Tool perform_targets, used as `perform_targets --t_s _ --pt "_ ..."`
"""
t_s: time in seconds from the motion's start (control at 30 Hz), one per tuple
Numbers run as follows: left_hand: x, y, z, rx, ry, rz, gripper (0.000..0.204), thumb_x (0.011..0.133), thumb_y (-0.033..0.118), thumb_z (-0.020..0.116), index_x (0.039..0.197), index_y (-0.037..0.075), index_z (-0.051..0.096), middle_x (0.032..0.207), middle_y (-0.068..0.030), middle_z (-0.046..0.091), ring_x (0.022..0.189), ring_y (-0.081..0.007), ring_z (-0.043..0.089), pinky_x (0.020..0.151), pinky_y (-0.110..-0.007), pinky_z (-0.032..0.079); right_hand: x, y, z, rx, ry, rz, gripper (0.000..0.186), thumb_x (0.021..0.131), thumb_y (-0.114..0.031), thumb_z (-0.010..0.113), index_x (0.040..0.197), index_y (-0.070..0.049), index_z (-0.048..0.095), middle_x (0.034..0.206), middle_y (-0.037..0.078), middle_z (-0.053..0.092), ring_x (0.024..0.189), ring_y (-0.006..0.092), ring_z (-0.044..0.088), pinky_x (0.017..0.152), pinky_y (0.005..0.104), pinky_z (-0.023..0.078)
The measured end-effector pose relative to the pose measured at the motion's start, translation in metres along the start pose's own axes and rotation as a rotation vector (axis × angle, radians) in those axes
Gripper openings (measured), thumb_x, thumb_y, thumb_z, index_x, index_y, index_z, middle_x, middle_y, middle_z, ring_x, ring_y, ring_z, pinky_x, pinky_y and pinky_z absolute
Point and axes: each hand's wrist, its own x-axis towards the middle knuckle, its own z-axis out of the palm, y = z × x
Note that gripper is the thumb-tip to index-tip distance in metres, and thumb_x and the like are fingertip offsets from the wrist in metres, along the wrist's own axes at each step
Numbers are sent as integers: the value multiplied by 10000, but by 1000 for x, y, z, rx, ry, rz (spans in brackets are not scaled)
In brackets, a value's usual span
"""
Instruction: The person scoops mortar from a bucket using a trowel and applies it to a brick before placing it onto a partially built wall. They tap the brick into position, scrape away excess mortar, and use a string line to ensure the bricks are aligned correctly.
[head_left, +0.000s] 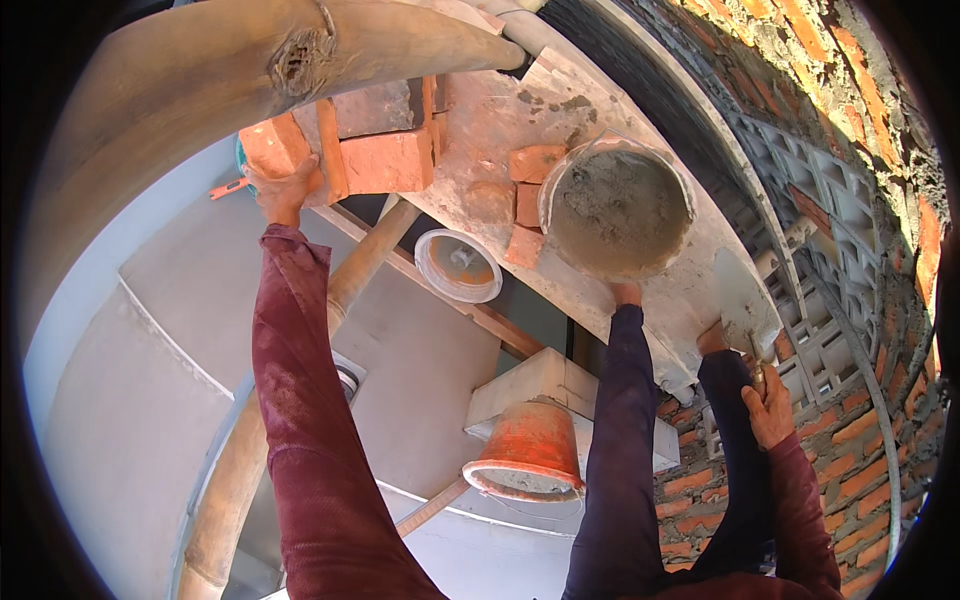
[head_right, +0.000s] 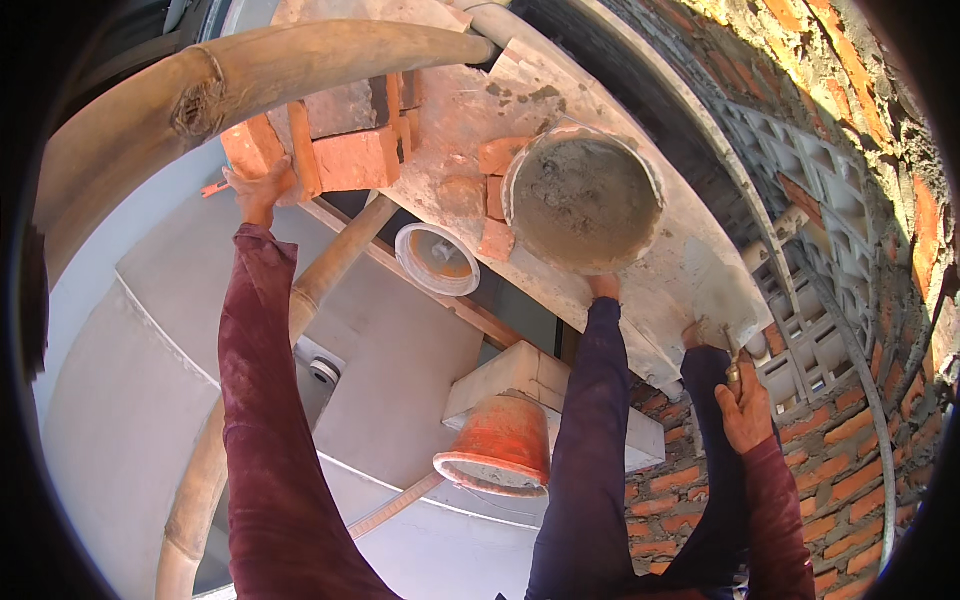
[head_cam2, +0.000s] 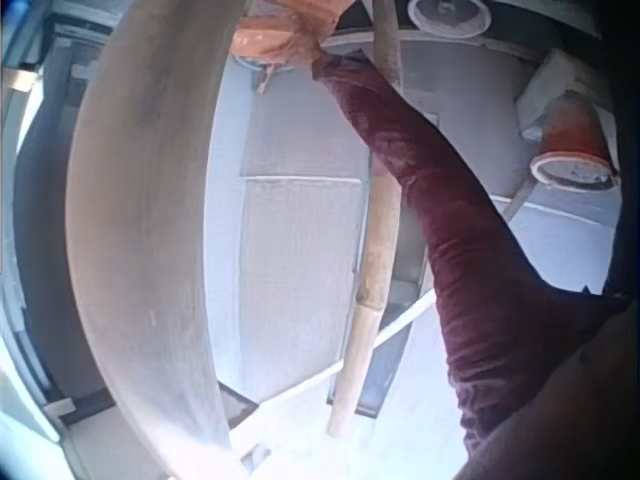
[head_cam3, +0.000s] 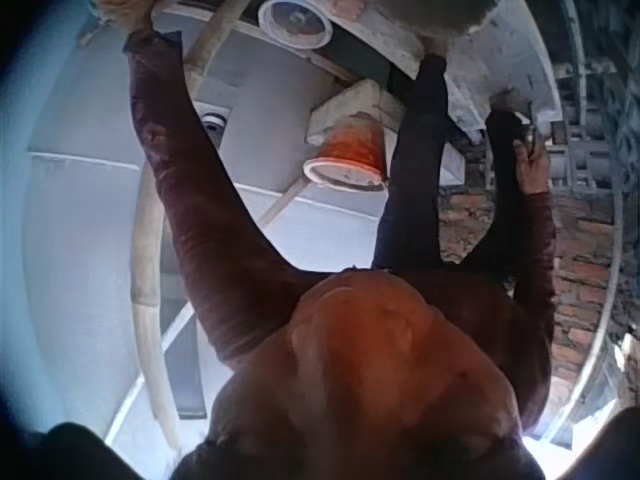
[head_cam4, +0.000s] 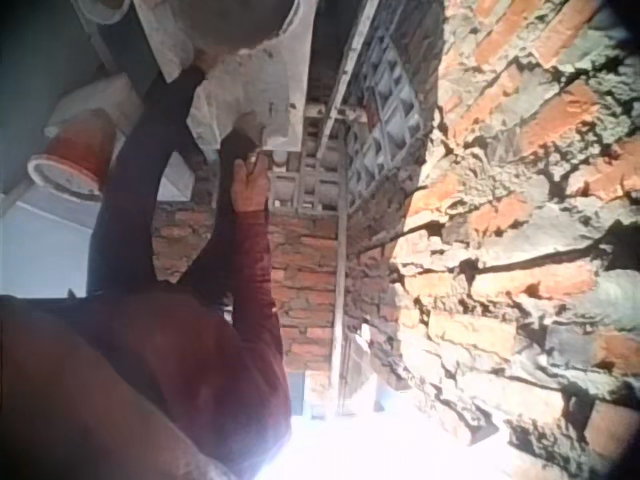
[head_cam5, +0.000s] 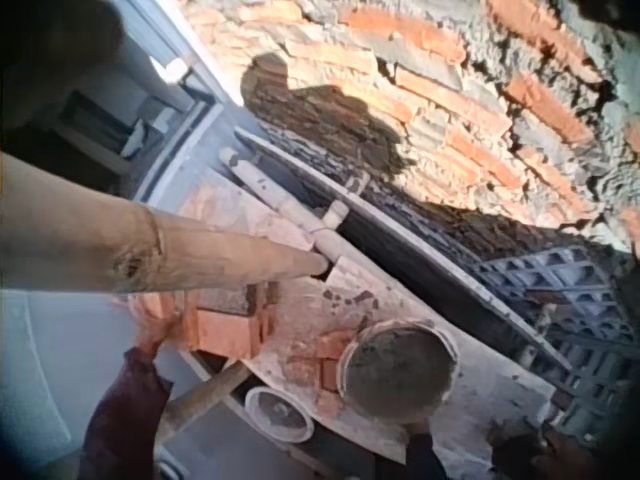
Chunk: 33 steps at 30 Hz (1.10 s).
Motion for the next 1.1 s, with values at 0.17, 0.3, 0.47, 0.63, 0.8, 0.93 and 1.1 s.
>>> perform_targets --t_s 0.17,0.3,0.47,0.63,0.8,0.93,1.1 --pt "-71 20 -68 -971 -574 -324 739 863 475 615 1425 77 349 1341 -180 471 1147 -354 554 840 -523 533 -31 35 -14 73 18 -2 352 826 -190 604 1089 26 512 803 202 564 719 342 561 697 436 461" --pt "-206 28 -106 -1611 -621 -450 786 850 648 470 1430 128 367 1345 -201 463 1182 -395 504 917 -569 464 -80 1 -33 267 -105 79 266 827 -173 635 987 2 515 783 129 559 679 243 554 638 375 461" --pt "-380 78 -151 -1797 -1305 -474 1150 635 747 669 1459 46 277 1315 -273 454 1127 -409 549 885 -535 506 -179 -76 -64 495 -56 -222 226 824 -101 716 907 -55 511 768 -3 526 688 77 511 640 264 456" --pt "-537 177 -210 -1544 -2073 -553 1244 490 626 846 1410 -14 305 1218 -319 476 1052 -445 576 844 -539 520 -272 -99 -125 864 35 -561 859 751 -239 834 1423 -4 352 1517 144 222 1412 335 277 1108 511 348" --pt "-624 270 -256 -977 -2526 -417 1280 486 568 873 1447 -7 253 1262 -343 459 1115 -460 552 920 -545 493 -388 -70 -187 1388 306 -661 472 755 -121 828 1074 -49 488 1408 177 404 1407 273 300 1083 447 360" --pt "-672 348 -302 -520 -2491 -189 1252 554 530 866 1486 6 214 1371 -292 426 1231 -401 501 1015 -491 440 -454 -32 -210 1586 514 -591 506 770 -98 799 1167 -19 496 1246 181 553 1261 271 480 1030 430 415" --pt "-745 450 -343 -234 -2078 693 1272 590 571 848 1492 -11 164 1460 -229 362 1326 -325 421 1094 -426 360 -488 30 -222 1882 777 -532 346 821 -50 718 1101 -5 519 1143 163 611 1029 217 632 894 366 524"
